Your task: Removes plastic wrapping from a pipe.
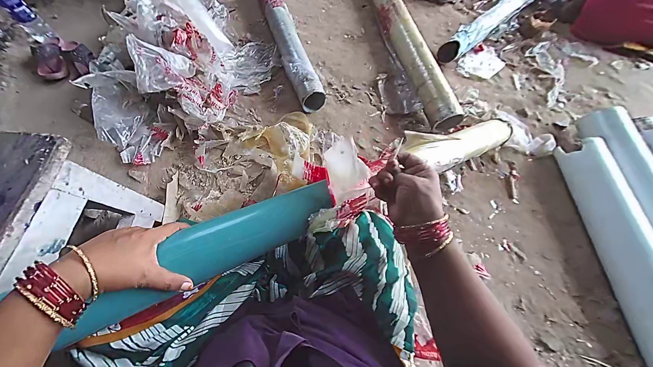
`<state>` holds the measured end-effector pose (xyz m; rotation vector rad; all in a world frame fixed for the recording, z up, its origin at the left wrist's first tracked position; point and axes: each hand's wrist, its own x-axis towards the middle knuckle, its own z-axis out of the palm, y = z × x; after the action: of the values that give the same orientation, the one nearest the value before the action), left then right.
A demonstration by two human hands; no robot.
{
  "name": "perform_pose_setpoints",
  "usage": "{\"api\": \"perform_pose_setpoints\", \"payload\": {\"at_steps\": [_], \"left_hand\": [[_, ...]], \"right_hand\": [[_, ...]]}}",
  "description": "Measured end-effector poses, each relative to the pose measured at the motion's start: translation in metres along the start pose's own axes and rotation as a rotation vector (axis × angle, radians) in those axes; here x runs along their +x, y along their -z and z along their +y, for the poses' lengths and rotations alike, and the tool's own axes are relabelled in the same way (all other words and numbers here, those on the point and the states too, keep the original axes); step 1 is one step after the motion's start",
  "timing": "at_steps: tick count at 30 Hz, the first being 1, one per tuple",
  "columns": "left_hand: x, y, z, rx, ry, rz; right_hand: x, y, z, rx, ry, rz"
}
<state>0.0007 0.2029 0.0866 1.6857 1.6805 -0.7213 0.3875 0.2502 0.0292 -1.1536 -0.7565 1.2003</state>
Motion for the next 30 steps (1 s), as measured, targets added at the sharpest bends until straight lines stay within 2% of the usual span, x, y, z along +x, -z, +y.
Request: {"api": "perform_pose_setpoints", "payload": {"at_steps": [7, 10, 11, 14, 18, 23, 26, 28, 30], "left_hand": [[-0.003, -0.005, 0.013, -0.012, -0.010, -0.058], [0.008, -0.004, 0.010, -0.075, -0.021, -0.081], [0.011, -0.004, 0.006, -0.118, -0.031, -0.089], [0.018, 0.000, -0.001, -0.253, -0.061, -0.114], [0.018, -0.003, -0.002, -0.357, -0.078, -0.115], [0.015, -0.017, -0.005, -0.268, -0.167, 0.020], [0.004, -0.021, 0.000, -0.197, -0.204, 0.100], [0.000, -0.021, 0.001, -0.183, -0.232, 0.116], [0.000, -0.017, 0.004, -0.184, -0.264, 0.131]], "right_hand": [[0.033, 0.024, -0.011, -0.037, -0.226, 0.173], [0.054, 0.031, -0.001, -0.096, -0.340, 0.148], [0.056, 0.032, 0.002, -0.124, -0.329, 0.104], [0.057, 0.040, -0.002, -0.207, -0.045, 0.019], [0.035, 0.051, -0.004, -0.367, 0.176, 0.083], [-0.011, -0.005, 0.031, -0.923, 0.222, -0.266], [-0.005, -0.031, 0.050, -1.039, 0.398, -0.172], [-0.001, -0.031, 0.051, -1.043, 0.402, -0.133], [0.002, -0.025, 0.046, -0.932, 0.338, -0.130]]}}
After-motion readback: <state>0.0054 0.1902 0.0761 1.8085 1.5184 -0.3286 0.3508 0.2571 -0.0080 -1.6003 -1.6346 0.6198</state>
